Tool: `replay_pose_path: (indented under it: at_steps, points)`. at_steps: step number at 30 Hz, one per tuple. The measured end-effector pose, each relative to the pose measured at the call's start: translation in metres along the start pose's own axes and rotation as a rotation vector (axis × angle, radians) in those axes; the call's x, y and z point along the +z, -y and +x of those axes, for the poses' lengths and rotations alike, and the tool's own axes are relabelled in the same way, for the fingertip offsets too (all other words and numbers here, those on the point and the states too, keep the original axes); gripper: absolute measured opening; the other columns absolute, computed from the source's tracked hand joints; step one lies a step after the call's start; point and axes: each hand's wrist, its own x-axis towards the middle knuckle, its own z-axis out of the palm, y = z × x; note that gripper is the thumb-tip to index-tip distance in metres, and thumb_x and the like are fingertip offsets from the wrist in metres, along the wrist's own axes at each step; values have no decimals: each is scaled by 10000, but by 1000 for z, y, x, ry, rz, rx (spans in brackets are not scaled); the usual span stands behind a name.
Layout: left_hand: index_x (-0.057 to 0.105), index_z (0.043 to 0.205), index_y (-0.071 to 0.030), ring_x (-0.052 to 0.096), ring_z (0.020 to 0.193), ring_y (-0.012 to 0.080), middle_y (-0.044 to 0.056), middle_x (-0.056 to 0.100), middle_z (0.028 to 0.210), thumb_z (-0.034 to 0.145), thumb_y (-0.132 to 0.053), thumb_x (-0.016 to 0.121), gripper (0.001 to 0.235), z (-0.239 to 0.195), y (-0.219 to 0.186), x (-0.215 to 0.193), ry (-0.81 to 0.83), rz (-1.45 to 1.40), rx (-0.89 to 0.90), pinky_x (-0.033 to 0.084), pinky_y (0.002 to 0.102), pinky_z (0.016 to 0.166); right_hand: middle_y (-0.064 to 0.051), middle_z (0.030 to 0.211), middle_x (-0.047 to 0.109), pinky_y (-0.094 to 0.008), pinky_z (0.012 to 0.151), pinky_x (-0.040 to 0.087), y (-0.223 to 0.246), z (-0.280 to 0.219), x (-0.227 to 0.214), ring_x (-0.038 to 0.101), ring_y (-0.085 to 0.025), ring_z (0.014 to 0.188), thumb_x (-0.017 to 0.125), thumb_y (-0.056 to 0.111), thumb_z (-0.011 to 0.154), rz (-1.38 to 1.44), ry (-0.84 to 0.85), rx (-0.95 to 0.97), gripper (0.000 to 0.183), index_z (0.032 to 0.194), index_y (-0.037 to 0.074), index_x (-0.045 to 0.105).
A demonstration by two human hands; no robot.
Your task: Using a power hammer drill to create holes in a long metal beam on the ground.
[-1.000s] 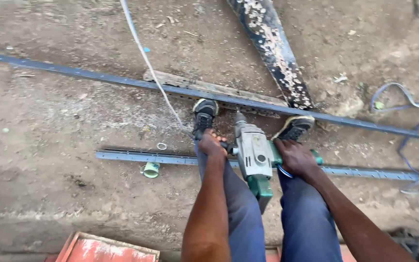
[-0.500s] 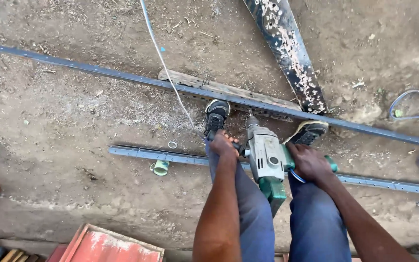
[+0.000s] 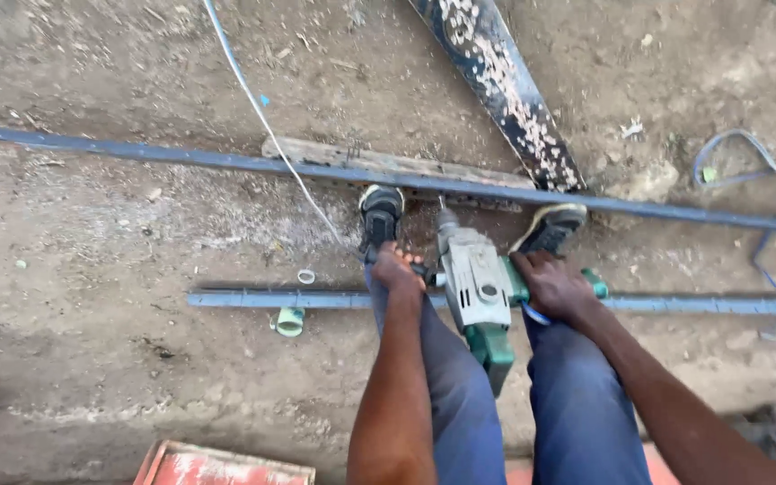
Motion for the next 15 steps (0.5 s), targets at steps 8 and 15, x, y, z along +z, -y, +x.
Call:
replay_pose_path:
  at_steps: [8,15]
  points:
    - [493,772,-106,438,492,176,-15,400,683,867,-75,652,188,-96,-36,7,-17,-104,8,378,366,410,-247,1159,692,-580,838,604,3,0,-4,685,-460,1118,584,302,806,-44,-13,-18,662,1408,42,496]
    - [506,696,-115,447,452,172,-18,418,619,860,-74,648,221,-62,-19,-7,22,-124,11,381,359,382,-242,1185,694,-591,827,603,-13,2,7,692,-459,1118,571,227,809,-41,5,-1,652,1431,54,483]
